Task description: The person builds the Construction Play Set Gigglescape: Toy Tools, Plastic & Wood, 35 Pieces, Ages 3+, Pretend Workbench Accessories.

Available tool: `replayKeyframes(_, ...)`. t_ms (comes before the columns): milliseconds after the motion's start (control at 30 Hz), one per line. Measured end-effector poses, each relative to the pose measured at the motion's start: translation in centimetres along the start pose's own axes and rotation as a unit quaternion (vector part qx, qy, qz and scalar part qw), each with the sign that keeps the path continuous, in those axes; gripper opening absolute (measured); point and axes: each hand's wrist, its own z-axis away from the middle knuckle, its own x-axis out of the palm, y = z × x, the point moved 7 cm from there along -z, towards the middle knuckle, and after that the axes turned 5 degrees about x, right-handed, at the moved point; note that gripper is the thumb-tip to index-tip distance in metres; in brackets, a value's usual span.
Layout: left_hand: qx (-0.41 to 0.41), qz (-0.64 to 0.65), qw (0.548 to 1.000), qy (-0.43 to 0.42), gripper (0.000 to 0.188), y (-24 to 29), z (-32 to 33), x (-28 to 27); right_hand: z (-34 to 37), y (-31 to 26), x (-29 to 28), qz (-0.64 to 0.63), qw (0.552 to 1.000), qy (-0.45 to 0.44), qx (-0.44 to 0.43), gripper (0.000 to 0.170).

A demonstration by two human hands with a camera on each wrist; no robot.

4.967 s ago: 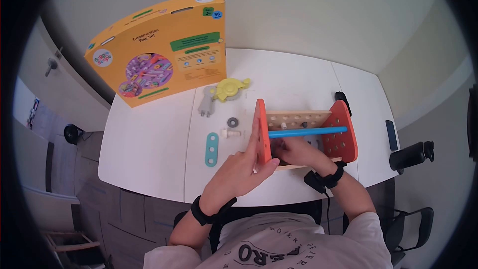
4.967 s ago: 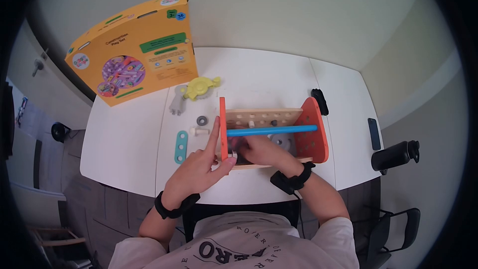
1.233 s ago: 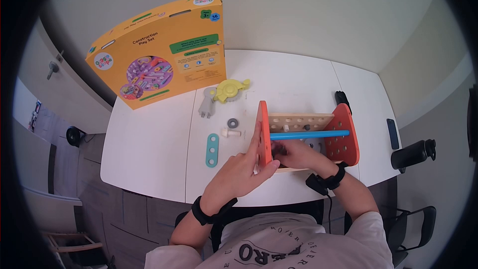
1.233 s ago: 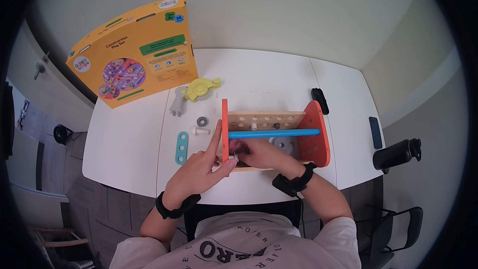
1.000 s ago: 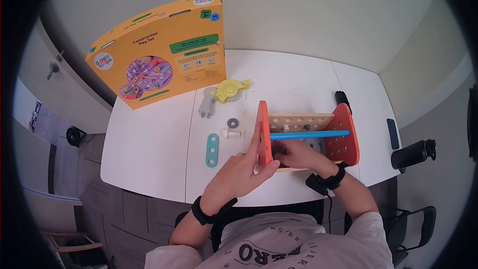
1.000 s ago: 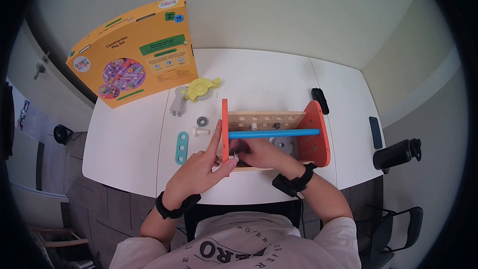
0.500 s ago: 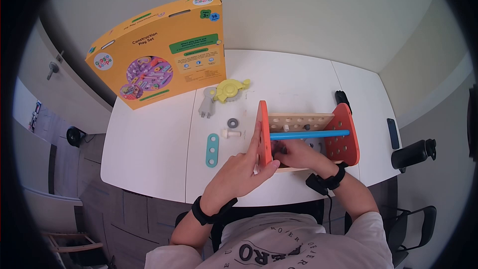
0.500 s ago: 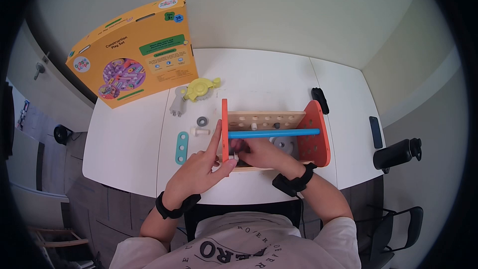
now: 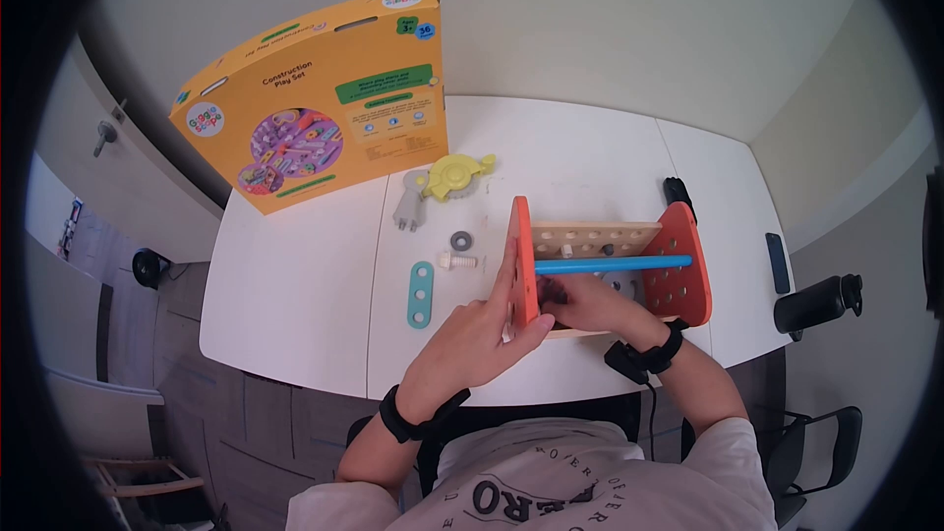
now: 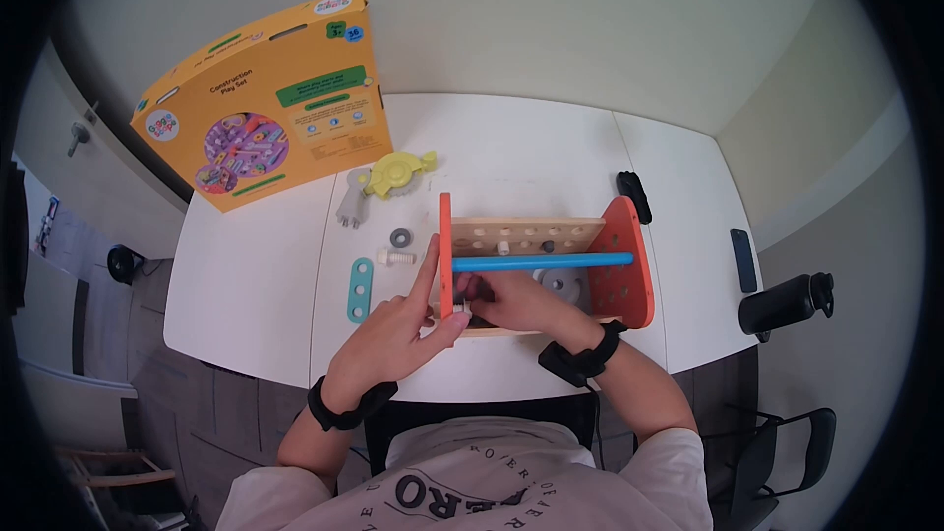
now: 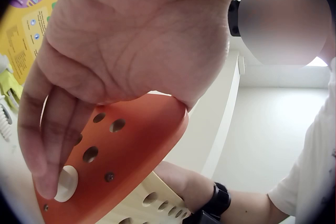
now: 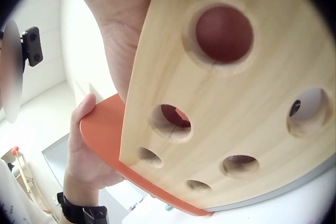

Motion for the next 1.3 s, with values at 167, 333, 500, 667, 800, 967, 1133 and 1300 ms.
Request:
replayKeyframes(167, -0.021, -0.003, 1.000, -0.013, 0.095, 0.16, -0.02, -0.07, -0.03, -0.08, -0.02, -0.011, 1.000, 0.006, 0.001, 0.030)
replayKeyframes(333, -0.012, -0.004, 1.000, -0.008, 0.095, 0.22, -0.01, -0.09, -0.08, -0.24, -0.04, 0.007, 1.000, 0.006, -0.011, 0.030)
replayKeyframes(500, -0.013, -0.015, 1.000, -0.012, 0.096, 0.05, -0.02, -0.06, -0.13, 0.35, 0.10, 0.003, 1.000, 0.007, -0.005, 0.031)
replayKeyframes(667, -0.010, -0.020, 1.000, -0.011, 0.096, 0.11, 0.01, -0.07, -0.10, 0.37, 0.15, -0.018, 1.000, 0.002, 0.009, 0.034)
replayKeyframes(800, -0.019, -0.018, 0.999, -0.018, 0.096, 0.16, -0.01, -0.09, -0.06, 0.15, 0.13, -0.034, 0.999, 0.003, 0.011, 0.035)
replayKeyframes(967, -0.018, -0.012, 1.000, -0.017, 0.097, -0.06, -0.03, 0.02, -0.09, 0.31, 0.05, -0.004, 1.000, 0.004, 0.007, 0.034)
replayKeyframes(1133, -0.018, -0.010, 1.000, -0.015, 0.096, 0.06, -0.02, -0.03, -0.13, 0.32, 0.20, -0.029, 1.000, 0.000, -0.010, 0.032)
replayKeyframes(1300, -0.023, -0.015, 0.999, -0.018, 0.096, 0.14, -0.03, -0.07, 0.08, 0.16, -0.23, 0.024, 0.999, 0.024, 0.033, 0.033)
